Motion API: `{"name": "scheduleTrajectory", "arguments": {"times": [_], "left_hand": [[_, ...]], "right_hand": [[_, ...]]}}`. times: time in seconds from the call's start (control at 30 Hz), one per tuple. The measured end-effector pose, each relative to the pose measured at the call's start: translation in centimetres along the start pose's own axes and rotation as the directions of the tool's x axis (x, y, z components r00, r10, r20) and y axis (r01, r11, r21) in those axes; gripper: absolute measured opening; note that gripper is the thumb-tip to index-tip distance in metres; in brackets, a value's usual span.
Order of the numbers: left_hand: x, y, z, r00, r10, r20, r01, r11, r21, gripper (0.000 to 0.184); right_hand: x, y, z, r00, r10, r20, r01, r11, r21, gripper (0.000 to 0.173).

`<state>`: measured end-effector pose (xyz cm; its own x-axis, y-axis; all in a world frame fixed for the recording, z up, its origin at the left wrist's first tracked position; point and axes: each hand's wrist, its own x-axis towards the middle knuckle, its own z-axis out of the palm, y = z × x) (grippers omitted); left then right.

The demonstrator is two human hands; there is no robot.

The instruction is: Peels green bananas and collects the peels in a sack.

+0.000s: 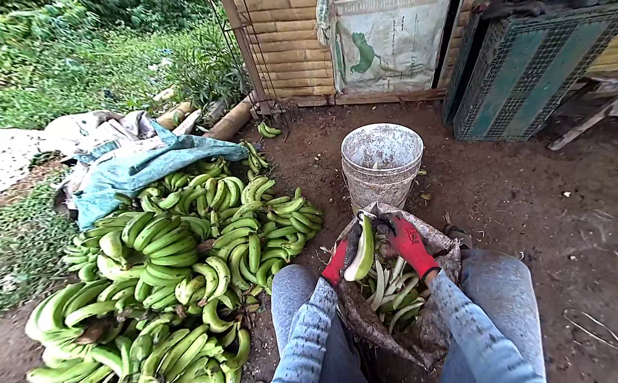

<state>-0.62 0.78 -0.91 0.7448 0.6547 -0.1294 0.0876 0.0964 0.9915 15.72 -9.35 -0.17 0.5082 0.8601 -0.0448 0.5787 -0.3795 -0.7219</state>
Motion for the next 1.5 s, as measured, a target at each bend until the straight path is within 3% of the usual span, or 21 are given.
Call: {"name": "scheduleTrajectory", "arguments": {"times": [0.07, 0.13, 0.23, 0.33, 0.37, 0.43, 0.57, 0.63, 0.7, 0.83, 0.9, 1.03, 1.1, 1.13, 1.2, 1.3, 1.4, 1.5], "left_hand": [[-0.5, 0.4, 0.4, 0.986, -0.078, 0.148, 0.053, 0.985, 0.165, 0.04], [-0.6, 0.7, 1.0, 0.987, -0.119, 0.108, 0.091, 0.969, 0.229, 0.042], [0.7, -0.1, 0.5, 0.973, -0.106, -0.207, 0.082, 0.989, -0.121, 0.039], [1.4, 1.3, 0.3, 0.913, -0.16, -0.376, -0.093, 0.814, -0.573, 0.04], [1.3, 1.5, 0.1, 0.901, -0.183, -0.393, -0.121, 0.764, -0.634, 0.044], [1.0, 1.0, -0.1, 0.887, -0.16, -0.433, -0.169, 0.761, -0.627, 0.046], [1.2, 1.4, -0.3, 0.895, -0.086, -0.437, -0.249, 0.717, -0.651, 0.048], [1.1, 1.2, 0.1, 0.904, -0.046, -0.424, -0.262, 0.724, -0.638, 0.044], [1.1, 0.7, -0.5, 0.907, -0.01, -0.422, -0.249, 0.795, -0.553, 0.035], [1.3, 1.1, -0.5, 0.919, 0.094, -0.382, -0.158, 0.977, -0.141, 0.038], [0.6, 1.8, 0.2, 0.943, 0.138, -0.303, -0.129, 0.99, 0.048, 0.038], [0.3, 0.6, 1.1, 0.986, 0.079, -0.149, -0.065, 0.993, 0.099, 0.039], [0.5, 0.2, 0.9, 0.991, 0.007, -0.131, -0.01, 1.0, -0.02, 0.04], [0.8, 0.4, 0.9, 0.989, -0.042, -0.14, 0.018, 0.985, -0.172, 0.039], [0.8, 1.4, 0.6, 0.986, -0.137, -0.091, 0.067, 0.842, -0.535, 0.046], [1.0, 1.4, -0.4, 0.997, -0.068, -0.027, 0.021, 0.614, -0.789, 0.049], [1.3, 0.8, -0.4, 1.0, -0.022, 0.022, 0.03, 0.502, -0.864, 0.051], [1.1, 1.7, -0.6, 1.0, 0.008, -0.015, -0.017, 0.551, -0.834, 0.055]], "right_hand": [[0.8, 1.2, -0.2, 0.995, 0.098, -0.031, -0.098, 0.995, -0.001, 0.036], [0.5, 1.3, -0.9, 0.985, 0.155, -0.072, -0.155, 0.988, -0.006, 0.036], [-3.0, -0.4, -0.2, 0.994, -0.025, -0.107, 0.032, 0.997, 0.063, 0.038], [-6.1, -1.4, 1.5, 0.955, -0.266, -0.133, 0.277, 0.958, 0.073, 0.039], [-6.4, -1.5, 2.1, 0.936, -0.324, -0.14, 0.333, 0.942, 0.044, 0.039], [-6.2, -1.5, 2.7, 0.924, -0.363, -0.119, 0.363, 0.932, -0.019, 0.039], [-5.7, -3.8, 2.3, 0.972, -0.23, -0.05, 0.228, 0.973, -0.044, 0.038], [-5.1, -4.1, 2.0, 0.987, -0.159, 0.0, 0.159, 0.987, -0.01, 0.038], [-4.7, -3.3, 2.6, 0.973, -0.23, -0.011, 0.23, 0.973, 0.034, 0.037], [-4.1, -1.9, 2.7, 0.957, -0.279, -0.081, 0.278, 0.96, -0.02, 0.038], [-3.2, -2.0, 2.2, 0.97, -0.208, -0.122, 0.21, 0.978, -0.001, 0.039], [-0.5, -0.9, 0.8, 0.989, 0.082, -0.119, -0.081, 0.997, 0.02, 0.038], [0.1, -0.1, 0.4, 0.978, 0.13, -0.165, -0.117, 0.989, 0.085, 0.037], [-0.2, 0.0, 0.2, 0.976, 0.103, -0.19, -0.079, 0.988, 0.132, 0.036], [-1.5, 0.2, -0.3, 0.981, -0.056, -0.187, 0.092, 0.978, 0.189, 0.036], [-4.0, 0.0, -0.7, 0.925, -0.38, -0.029, 0.378, 0.907, 0.187, 0.036], [-4.7, -0.2, -0.2, 0.853, -0.519, 0.06, 0.518, 0.855, 0.038, 0.036], [-4.9, -0.6, 0.2, 0.878, -0.473, 0.078, 0.478, 0.876, -0.065, 0.038]]}}
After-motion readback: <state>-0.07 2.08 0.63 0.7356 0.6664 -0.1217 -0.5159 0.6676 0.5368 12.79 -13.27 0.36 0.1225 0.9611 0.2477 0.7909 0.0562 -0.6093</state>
